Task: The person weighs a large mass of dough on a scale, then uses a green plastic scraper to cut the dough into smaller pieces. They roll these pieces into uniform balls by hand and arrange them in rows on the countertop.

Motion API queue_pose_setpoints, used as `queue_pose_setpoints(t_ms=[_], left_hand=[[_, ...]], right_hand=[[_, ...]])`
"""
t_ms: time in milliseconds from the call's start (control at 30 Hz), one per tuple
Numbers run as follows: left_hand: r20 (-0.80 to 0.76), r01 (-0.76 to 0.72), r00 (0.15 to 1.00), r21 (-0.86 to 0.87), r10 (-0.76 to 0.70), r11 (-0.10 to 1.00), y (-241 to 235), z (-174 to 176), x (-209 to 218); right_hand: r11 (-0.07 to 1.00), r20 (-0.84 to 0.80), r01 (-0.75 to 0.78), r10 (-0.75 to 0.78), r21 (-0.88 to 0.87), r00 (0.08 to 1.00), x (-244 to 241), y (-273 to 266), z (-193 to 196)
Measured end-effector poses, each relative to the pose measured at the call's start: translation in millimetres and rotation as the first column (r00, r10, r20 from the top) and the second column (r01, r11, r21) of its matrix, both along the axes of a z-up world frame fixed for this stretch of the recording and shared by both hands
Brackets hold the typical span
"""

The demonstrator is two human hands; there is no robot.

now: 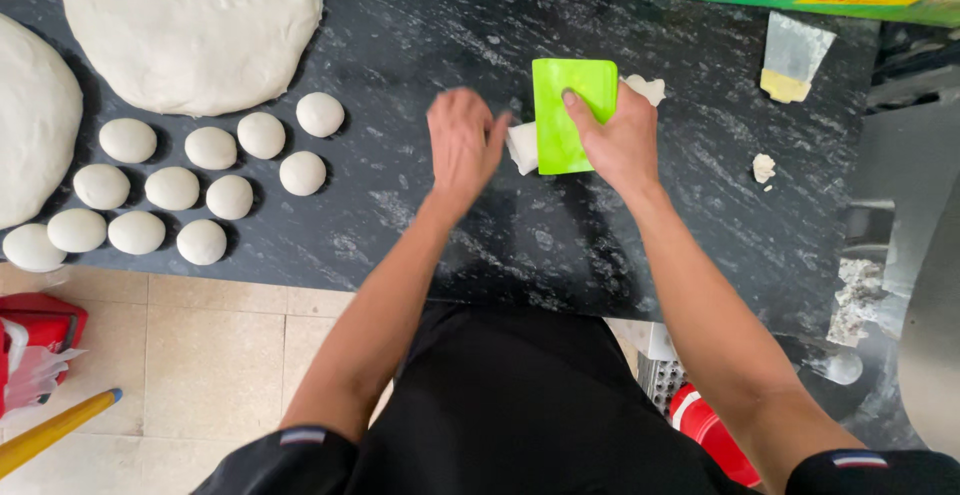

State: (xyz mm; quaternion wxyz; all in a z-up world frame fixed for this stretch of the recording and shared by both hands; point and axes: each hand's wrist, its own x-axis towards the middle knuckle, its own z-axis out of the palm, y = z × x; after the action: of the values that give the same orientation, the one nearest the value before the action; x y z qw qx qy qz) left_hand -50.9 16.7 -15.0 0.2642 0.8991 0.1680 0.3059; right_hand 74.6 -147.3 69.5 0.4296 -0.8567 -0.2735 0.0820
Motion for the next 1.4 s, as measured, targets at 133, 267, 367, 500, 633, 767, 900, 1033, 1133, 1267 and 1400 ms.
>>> queue_pose_setpoints(t_ms=[133,267,367,500,633,767,900,1033,1133,1267,1400], left_hand=[[-0.036,0.048,0.998,0.071,-0.045,0.996,4.0,1.8,-53.9],[-0.146,-0.138,0.979,0.053,0.144,0.989,74.0,1.1,-31.6],[-0.068,-0.181,0.981,-0.014,0.18,0.983,51.4,-3.6,1.6],[0.033,-0.008,0.999,-0.008,0.008,1.0,4.9,5.6,-54.5],[-0.03,-0.063,0.998,0.03,0.064,0.998,72.4,8.8,-53.2],[0.015,-0.189,0.982,-0.055,0.19,0.98,56.5,0.9,7.7],[0.09,-0.037,0.995,-0.015,0.038,0.999,9.7,3.7,-38.1],[-0.079,-0.141,0.987,0.023,0.143,0.99,77.0,1.9,-52.2],[-0.113,-0.358,0.93,-0.068,0.35,0.931,82.4,-7.4,2.7],[0.083,-0.072,0.993,-0.088,0.08,0.993,24.8,5.9,-38.9],[-0.016,-0.019,1.0,-0.328,0.014,0.944,57.4,35.2,-79.7]], right_hand=[[0.999,-0.006,-0.035,0.035,-0.012,0.999,7.5,3.3,1.0],[0.998,0.025,-0.066,0.066,0.011,0.997,5.9,-1.7,0.2],[0.997,-0.04,-0.079,0.078,-0.006,0.996,4.9,-0.1,-2.8],[0.997,-0.119,-0.073,0.072,-0.006,0.99,1.5,9.8,1.7],[0.994,-0.104,-0.103,0.105,0.022,0.989,1.5,13.4,4.8],[0.992,-0.127,-0.125,0.122,-0.015,0.984,-0.1,14.7,3.6],[0.987,-0.09,-0.16,0.16,0.011,0.983,0.1,21.3,7.0],[0.987,-0.078,-0.163,0.163,0.017,0.983,4.9,21.1,11.5],[0.986,-0.105,-0.168,0.165,-0.021,0.981,1.2,18.9,9.4],[0.978,-0.126,-0.207,0.208,0.021,0.97,-3.3,20.3,8.7],[0.985,-0.127,-0.168,0.161,-0.044,0.979,-3.4,18.9,3.7]])
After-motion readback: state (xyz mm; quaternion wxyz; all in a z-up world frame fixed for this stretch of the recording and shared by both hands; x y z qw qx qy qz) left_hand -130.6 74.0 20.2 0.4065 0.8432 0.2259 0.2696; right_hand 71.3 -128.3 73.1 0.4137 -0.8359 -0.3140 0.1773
